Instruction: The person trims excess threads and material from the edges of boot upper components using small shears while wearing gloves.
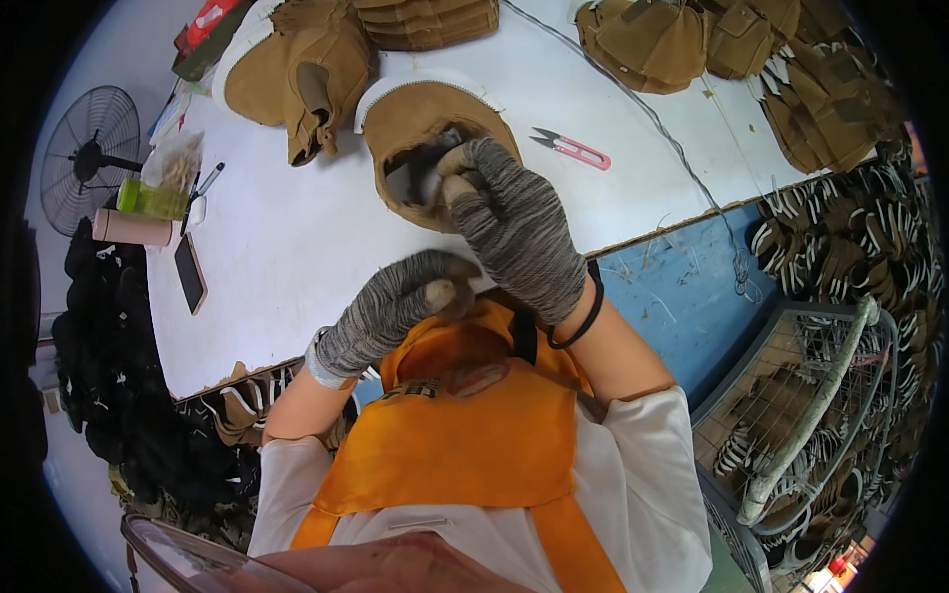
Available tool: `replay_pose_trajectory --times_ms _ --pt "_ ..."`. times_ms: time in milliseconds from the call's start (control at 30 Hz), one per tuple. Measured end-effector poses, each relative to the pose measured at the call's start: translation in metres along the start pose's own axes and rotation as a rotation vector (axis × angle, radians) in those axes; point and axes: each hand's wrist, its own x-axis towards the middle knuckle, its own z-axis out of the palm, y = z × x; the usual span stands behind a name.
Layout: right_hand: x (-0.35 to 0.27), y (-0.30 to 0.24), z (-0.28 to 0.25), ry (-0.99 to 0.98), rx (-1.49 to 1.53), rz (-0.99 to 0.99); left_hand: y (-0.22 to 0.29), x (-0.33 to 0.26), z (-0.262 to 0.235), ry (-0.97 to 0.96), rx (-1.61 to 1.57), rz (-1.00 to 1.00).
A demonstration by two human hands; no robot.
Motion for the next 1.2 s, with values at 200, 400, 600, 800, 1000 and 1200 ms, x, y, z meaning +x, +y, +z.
replay_pose_trajectory --times_ms 200,400,600,800,1000,1200 --pt "-0.019 0.015 -0.011 -0.092 0.268 0.083 0.000 0.010 0.018 0.206 -0.216 0.009" --pt "-0.027 0.017 -0.007 -0.037 0.454 0.110 -0.030 0.016 0.011 0.240 -0.383 0.064" --pt "-0.013 0.010 -0.038 0.084 0.506 0.052 -0.033 0.010 0.017 0.439 -0.514 0.128" --pt "0.004 0.018 -0.056 -0.017 0.976 0.193 0.013 0.034 0.003 0.194 -0.741 0.372" --pt "0.010 -0.004 -0.054 0.147 0.989 0.121 0.040 0.052 0.004 0.296 -0.467 0.367" --pt "-0.011 0.008 -0.067 0.246 0.773 0.139 0.062 0.066 0.000 -0.044 -1.134 0.482"
